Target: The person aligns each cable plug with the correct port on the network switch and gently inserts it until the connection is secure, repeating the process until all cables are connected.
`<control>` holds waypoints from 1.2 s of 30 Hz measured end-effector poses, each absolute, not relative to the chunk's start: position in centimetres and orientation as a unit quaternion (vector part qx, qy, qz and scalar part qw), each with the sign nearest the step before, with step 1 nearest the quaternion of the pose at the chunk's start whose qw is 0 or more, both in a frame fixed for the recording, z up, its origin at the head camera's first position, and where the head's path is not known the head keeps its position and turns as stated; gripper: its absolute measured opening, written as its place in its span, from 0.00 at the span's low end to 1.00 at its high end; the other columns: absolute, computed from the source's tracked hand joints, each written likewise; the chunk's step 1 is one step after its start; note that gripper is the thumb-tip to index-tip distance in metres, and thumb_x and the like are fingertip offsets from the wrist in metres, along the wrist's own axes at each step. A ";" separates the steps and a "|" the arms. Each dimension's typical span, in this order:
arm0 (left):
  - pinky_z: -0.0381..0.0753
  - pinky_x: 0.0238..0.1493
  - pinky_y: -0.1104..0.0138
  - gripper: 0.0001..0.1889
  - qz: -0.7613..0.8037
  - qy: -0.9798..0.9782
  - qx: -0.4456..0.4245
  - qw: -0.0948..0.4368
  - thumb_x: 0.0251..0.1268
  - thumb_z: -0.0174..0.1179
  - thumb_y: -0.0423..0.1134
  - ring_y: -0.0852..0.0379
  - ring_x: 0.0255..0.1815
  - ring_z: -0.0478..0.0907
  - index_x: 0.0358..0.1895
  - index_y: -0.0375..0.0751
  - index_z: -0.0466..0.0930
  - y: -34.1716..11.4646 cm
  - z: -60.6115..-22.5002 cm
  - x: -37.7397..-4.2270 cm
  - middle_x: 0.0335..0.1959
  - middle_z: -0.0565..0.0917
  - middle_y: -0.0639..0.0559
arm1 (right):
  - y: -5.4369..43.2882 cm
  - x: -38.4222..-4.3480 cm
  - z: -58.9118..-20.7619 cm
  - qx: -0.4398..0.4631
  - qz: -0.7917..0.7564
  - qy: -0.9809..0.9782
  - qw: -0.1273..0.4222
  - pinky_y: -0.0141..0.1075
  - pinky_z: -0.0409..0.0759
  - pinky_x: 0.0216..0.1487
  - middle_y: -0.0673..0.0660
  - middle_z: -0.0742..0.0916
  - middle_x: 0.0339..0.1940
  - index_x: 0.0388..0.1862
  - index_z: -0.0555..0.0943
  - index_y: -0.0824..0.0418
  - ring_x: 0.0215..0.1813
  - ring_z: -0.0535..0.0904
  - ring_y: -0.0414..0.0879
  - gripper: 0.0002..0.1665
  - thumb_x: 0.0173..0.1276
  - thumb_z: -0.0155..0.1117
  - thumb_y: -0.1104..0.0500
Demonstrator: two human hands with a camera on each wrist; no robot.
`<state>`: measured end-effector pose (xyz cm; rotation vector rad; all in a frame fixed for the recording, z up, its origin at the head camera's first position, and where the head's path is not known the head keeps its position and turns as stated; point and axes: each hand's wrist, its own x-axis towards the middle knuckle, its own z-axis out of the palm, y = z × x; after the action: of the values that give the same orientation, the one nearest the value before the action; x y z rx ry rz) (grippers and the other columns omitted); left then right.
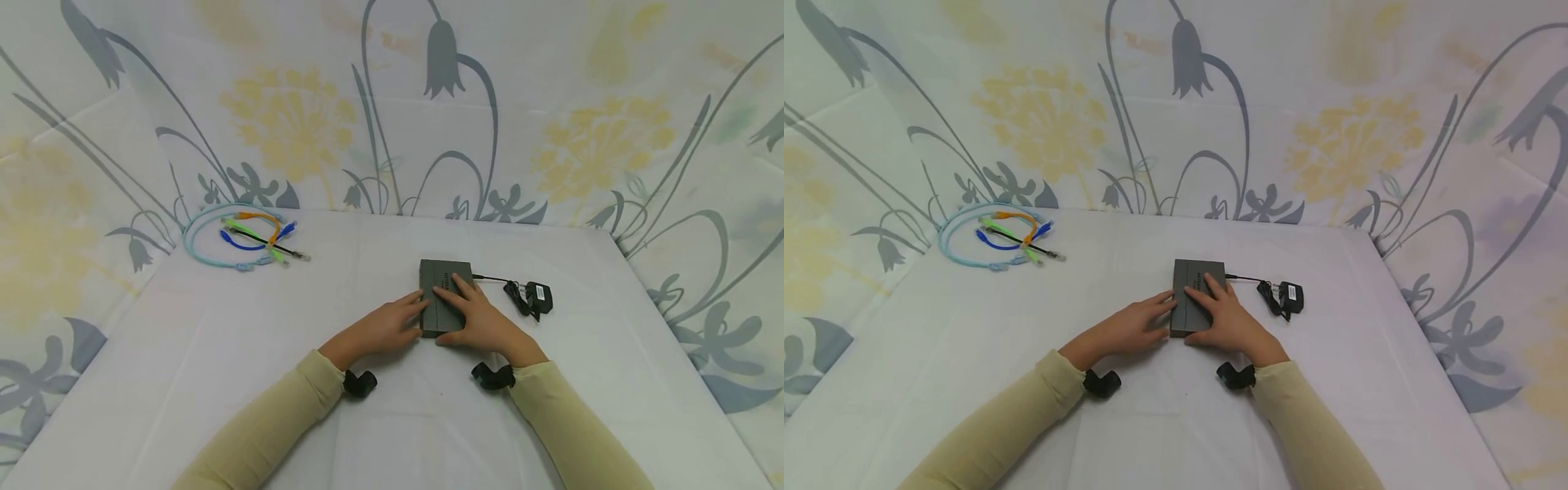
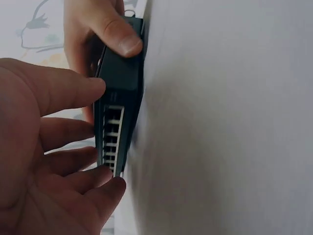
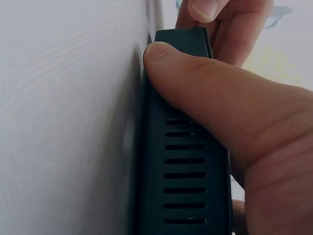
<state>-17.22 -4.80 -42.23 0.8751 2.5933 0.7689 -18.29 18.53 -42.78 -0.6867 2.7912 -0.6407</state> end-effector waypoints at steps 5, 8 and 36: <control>0.64 0.72 0.53 0.31 0.272 0.908 0.290 0.136 0.73 0.53 0.46 0.46 0.76 0.59 0.75 0.44 0.58 -6.2 -41.9 -17.4 0.78 0.56 0.45 | 18.4 -18.3 -42.9 -0.232 -0.209 0.945 0.101 0.71 0.61 0.64 0.58 0.47 0.82 0.77 0.56 0.38 0.76 0.40 0.75 0.55 0.54 0.71 0.33; 0.63 0.73 0.53 0.31 0.284 0.909 0.280 0.120 0.73 0.53 0.46 0.46 0.76 0.59 0.75 0.44 0.58 -7.1 -41.7 -17.6 0.76 0.59 0.45 | 18.4 -18.3 -42.8 -0.233 -0.206 0.945 0.104 0.71 0.61 0.64 0.57 0.47 0.82 0.77 0.56 0.37 0.77 0.39 0.75 0.55 0.54 0.70 0.33; 0.63 0.73 0.52 0.29 0.289 0.937 0.175 0.091 0.70 0.55 0.48 0.45 0.74 0.62 0.71 0.44 0.66 -12.8 -41.2 -20.7 0.71 0.69 0.45 | 18.8 -18.1 -43.3 -0.239 -0.201 0.945 0.097 0.71 0.61 0.64 0.56 0.46 0.82 0.77 0.54 0.36 0.77 0.39 0.75 0.55 0.55 0.68 0.31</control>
<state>-20.71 -12.80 -41.20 0.5199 2.7845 0.8588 -18.13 18.85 -43.25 -0.7088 2.7980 -0.5952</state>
